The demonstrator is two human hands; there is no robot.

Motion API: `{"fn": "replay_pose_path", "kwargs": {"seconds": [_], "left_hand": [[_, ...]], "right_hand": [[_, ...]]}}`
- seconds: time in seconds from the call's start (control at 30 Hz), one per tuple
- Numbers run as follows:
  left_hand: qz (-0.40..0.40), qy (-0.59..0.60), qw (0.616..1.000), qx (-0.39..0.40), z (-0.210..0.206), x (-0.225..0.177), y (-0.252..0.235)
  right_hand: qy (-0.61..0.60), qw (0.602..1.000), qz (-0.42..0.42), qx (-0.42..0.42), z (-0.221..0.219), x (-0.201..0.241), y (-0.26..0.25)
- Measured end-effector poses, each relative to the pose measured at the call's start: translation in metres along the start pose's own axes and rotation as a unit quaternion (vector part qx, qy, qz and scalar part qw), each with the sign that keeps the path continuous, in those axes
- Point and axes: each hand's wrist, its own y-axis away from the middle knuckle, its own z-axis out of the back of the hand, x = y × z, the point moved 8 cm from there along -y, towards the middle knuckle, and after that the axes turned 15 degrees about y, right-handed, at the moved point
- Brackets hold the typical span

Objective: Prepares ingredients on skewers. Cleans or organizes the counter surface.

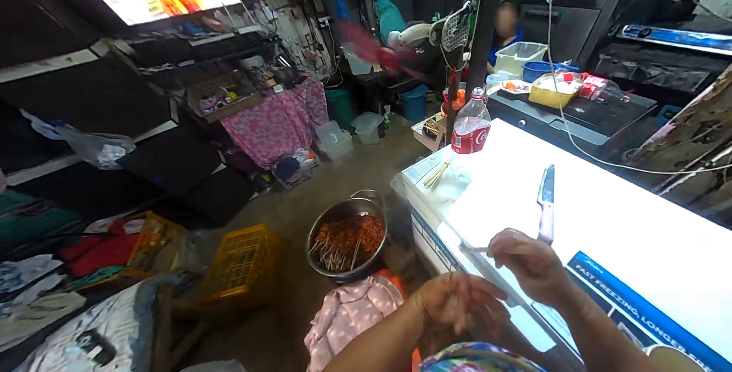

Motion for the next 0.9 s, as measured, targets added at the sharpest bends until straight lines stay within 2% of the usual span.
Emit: {"fn": "replay_pose_path", "kwargs": {"seconds": [0.07, 0.1, 0.13, 0.17, 0.2, 0.23, 0.27, 0.3, 0.33, 0.37, 0.4, 0.47, 0.5, 0.53, 0.57, 0.6, 0.67, 0.7, 0.73, 0.8, 0.83, 0.9], "left_hand": [[-0.021, -0.026, 0.995, -0.089, 0.009, -0.002, 0.000], [-0.048, -0.093, 0.979, -0.177, 0.011, -0.010, 0.002], [-0.072, -0.220, 0.930, -0.287, 0.008, -0.026, 0.003], [-0.086, -0.388, 0.842, -0.365, 0.000, -0.043, 0.004], [-0.106, -0.552, 0.729, -0.391, -0.010, -0.057, 0.003], [-0.132, -0.676, 0.620, -0.376, -0.016, -0.064, 0.001], [-0.159, -0.752, 0.538, -0.346, -0.019, -0.066, -0.001], [-0.188, -0.796, 0.484, -0.310, -0.023, -0.065, -0.002], [-0.223, -0.826, 0.441, -0.270, -0.029, -0.064, -0.003], [-0.256, -0.845, 0.405, -0.236, -0.036, -0.064, -0.002], [-0.280, -0.858, 0.376, -0.210, -0.043, -0.065, -0.002], [-0.298, -0.865, 0.358, -0.187, -0.049, -0.069, -0.003], [-0.291, -0.864, 0.367, -0.185, -0.048, -0.071, -0.004], [-0.269, -0.857, 0.398, -0.188, -0.044, -0.072, -0.006], [-0.224, -0.839, 0.457, -0.194, -0.039, -0.072, -0.009], [-0.148, -0.802, 0.540, -0.208, -0.031, -0.071, -0.013], [0.068, -0.664, 0.710, -0.227, -0.013, -0.060, -0.014], [0.158, -0.570, 0.779, -0.208, -0.007, -0.050, -0.011], [0.207, -0.469, 0.842, -0.171, -0.002, -0.040, -0.006], [0.183, -0.258, 0.942, -0.114, 0.004, -0.024, 0.001], [0.143, -0.150, 0.974, -0.091, 0.006, -0.018, 0.002], [0.040, 0.015, 0.999, -0.016, -0.001, -0.013, -0.002]], "right_hand": [[0.176, 0.982, 0.059, -0.016, -0.005, 0.016, 0.000], [0.237, 0.969, 0.070, -0.024, -0.009, 0.016, 0.003], [0.279, 0.957, 0.066, -0.045, -0.013, 0.011, 0.006], [0.296, 0.951, 0.041, -0.076, -0.014, 0.004, 0.008], [0.276, 0.955, -0.013, -0.107, -0.015, -0.006, 0.011], [0.210, 0.964, -0.097, -0.133, -0.013, -0.017, 0.014], [0.104, 0.961, -0.209, -0.150, -0.010, -0.028, 0.016], [-0.026, 0.930, -0.338, -0.145, -0.008, -0.040, 0.019], [-0.149, 0.874, -0.446, -0.122, -0.009, -0.051, 0.022], [-0.229, 0.823, -0.515, -0.072, -0.010, -0.058, 0.025], [-0.272, 0.794, -0.544, -0.005, -0.011, -0.063, 0.027], [-0.291, 0.788, -0.532, 0.105, -0.010, -0.067, 0.030], [-0.284, 0.800, -0.509, 0.142, -0.009, -0.066, 0.028], [-0.264, 0.815, -0.483, 0.182, -0.007, -0.062, 0.026], [-0.231, 0.830, -0.456, 0.223, -0.007, -0.057, 0.024], [-0.179, 0.844, -0.430, 0.266, -0.007, -0.051, 0.022], [-0.088, 0.855, -0.366, 0.356, -0.009, -0.033, 0.019], [-0.076, 0.862, -0.324, 0.382, -0.012, -0.023, 0.019], [-0.082, 0.880, -0.271, 0.383, -0.015, -0.013, 0.018], [-0.097, 0.941, -0.133, 0.295, -0.013, 0.008, 0.008], [-0.097, 0.969, -0.064, 0.219, -0.008, 0.015, 0.003], [-0.076, 0.994, 0.029, 0.075, 0.000, 0.020, 0.000]]}}
